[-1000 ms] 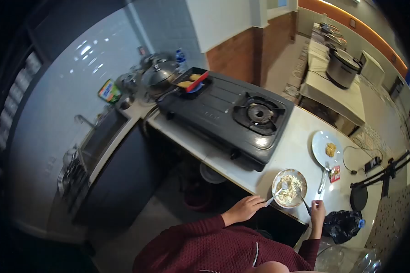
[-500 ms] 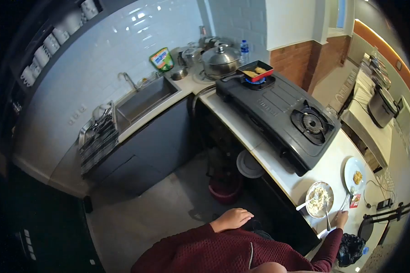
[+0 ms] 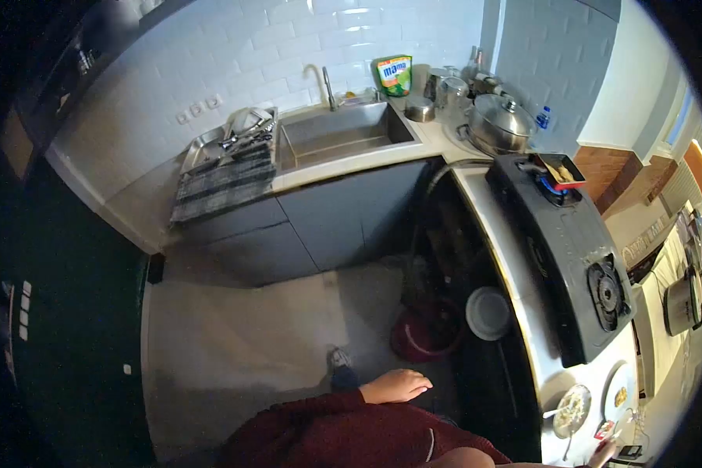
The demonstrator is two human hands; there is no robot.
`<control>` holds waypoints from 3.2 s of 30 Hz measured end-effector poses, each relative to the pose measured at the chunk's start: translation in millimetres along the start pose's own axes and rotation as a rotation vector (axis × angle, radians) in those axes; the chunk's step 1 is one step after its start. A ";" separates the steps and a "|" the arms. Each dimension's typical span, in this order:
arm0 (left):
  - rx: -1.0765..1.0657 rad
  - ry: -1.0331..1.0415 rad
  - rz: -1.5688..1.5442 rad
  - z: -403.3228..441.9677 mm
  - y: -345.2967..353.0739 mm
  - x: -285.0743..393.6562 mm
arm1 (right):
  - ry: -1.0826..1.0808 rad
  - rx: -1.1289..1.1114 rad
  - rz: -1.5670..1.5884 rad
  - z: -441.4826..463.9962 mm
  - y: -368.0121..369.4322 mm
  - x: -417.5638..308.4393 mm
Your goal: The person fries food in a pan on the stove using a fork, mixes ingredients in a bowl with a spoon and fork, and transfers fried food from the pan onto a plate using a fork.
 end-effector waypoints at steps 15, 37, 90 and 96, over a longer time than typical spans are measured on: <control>0.170 -0.212 0.162 -97.2 -291.6 -161.6 | 0.022 0.129 0.504 -227.1 222.2 -104.3; -0.024 0.049 -0.058 281.6 -380.7 -219.4 | -0.446 0.035 -0.341 -185.8 578.2 -242.5; -1.127 -0.159 -0.666 571.2 -241.9 -148.6 | -0.225 0.215 0.010 -58.0 771.5 -228.2; -1.111 -0.161 -0.669 572.2 -238.1 -152.1 | -0.258 0.224 0.033 -53.7 781.7 -241.7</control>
Point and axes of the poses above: each hand's wrist, its own z-axis towards the middle knuckle, its own y-axis out of the palm, x = y × z, the point moved 7 cm from there along z, towards the middle knuckle, and after that the axes turned 3 degrees about z, right-handed, at the moved point
